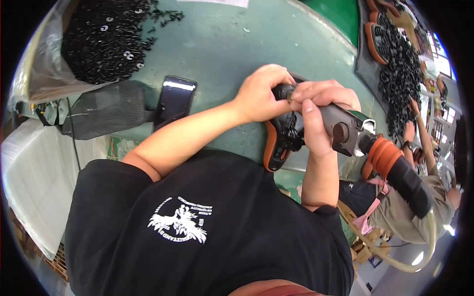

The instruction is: Assembling bicycle saddles by attaching plastic base components using a pneumatic screwdriver on a factory production line.

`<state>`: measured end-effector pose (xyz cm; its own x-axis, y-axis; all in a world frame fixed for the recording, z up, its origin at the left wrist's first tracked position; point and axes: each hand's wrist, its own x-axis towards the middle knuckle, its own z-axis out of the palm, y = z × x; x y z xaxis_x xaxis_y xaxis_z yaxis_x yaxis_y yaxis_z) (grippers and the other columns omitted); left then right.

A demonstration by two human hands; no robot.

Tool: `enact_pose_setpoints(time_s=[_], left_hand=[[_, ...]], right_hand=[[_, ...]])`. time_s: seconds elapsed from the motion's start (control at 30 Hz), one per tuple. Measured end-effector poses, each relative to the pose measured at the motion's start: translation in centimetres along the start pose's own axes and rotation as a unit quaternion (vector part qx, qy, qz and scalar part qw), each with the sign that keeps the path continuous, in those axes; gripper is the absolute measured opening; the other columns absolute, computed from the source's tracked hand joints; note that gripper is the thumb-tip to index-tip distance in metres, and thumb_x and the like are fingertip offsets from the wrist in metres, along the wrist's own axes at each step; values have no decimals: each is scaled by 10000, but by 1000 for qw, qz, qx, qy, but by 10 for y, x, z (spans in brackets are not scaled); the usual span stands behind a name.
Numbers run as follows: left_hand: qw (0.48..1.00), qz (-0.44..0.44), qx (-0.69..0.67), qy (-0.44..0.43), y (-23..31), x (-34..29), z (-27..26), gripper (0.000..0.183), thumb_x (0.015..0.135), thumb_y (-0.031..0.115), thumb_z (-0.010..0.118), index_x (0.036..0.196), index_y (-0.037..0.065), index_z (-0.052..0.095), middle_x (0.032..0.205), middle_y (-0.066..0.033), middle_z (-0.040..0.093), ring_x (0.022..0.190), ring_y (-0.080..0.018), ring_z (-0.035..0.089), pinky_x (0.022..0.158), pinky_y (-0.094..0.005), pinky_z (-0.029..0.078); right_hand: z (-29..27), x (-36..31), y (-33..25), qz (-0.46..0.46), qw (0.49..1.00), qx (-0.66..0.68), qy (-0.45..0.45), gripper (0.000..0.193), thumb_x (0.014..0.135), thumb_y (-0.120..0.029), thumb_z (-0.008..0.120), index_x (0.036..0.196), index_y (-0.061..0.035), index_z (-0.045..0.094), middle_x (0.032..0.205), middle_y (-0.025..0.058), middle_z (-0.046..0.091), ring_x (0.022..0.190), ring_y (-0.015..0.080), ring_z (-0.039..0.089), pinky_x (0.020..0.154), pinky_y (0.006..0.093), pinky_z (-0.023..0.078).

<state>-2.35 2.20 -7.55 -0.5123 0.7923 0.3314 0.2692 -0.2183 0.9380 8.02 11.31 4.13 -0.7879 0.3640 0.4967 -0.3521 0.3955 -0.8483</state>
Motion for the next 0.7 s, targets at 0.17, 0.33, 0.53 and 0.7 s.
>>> enact_pose_setpoints(time_s=[0.17, 0.33, 0.53, 0.7], left_hand=[[997, 39, 19, 63, -1, -4, 7, 390, 731, 319, 893, 940, 75, 671, 981, -125, 697, 1021, -369, 657, 926, -465, 526], [994, 26, 15, -102, 25, 10, -67, 396, 771, 197, 876, 1095, 60, 695, 1126, -110, 682, 1130, -313, 648, 1002, -457, 516], [816, -26, 574, 68, -24, 51, -228, 211, 870, 111, 719, 1064, 48, 667, 1037, -175, 680, 1019, -419, 642, 894, -526, 529], [849, 8, 527, 33, -55, 54, -235, 124, 822, 62, 747, 895, 27, 653, 949, -187, 644, 970, -419, 617, 855, -519, 516]], right_hand=[[2, 0, -8, 18, 1000, 8, -2, 281, 846, 105, 672, 1049, -46, 548, 993, 199, 708, 807, 213, 692, 748, 383, 605], [2, -13, -69, -62, 994, 53, 74, 263, 900, -23, 668, 1101, -73, 505, 998, 172, 665, 661, 206, 653, 660, 391, 571], [-16, -33, -95, -77, 983, 77, 151, 263, 907, -33, 678, 1099, -79, 505, 961, 156, 628, 634, 193, 643, 632, 393, 567], [-53, -49, -75, -41, 985, 124, 111, 281, 870, 97, 649, 1096, -30, 541, 1065, 264, 692, 722, 214, 701, 698, 365, 616]])
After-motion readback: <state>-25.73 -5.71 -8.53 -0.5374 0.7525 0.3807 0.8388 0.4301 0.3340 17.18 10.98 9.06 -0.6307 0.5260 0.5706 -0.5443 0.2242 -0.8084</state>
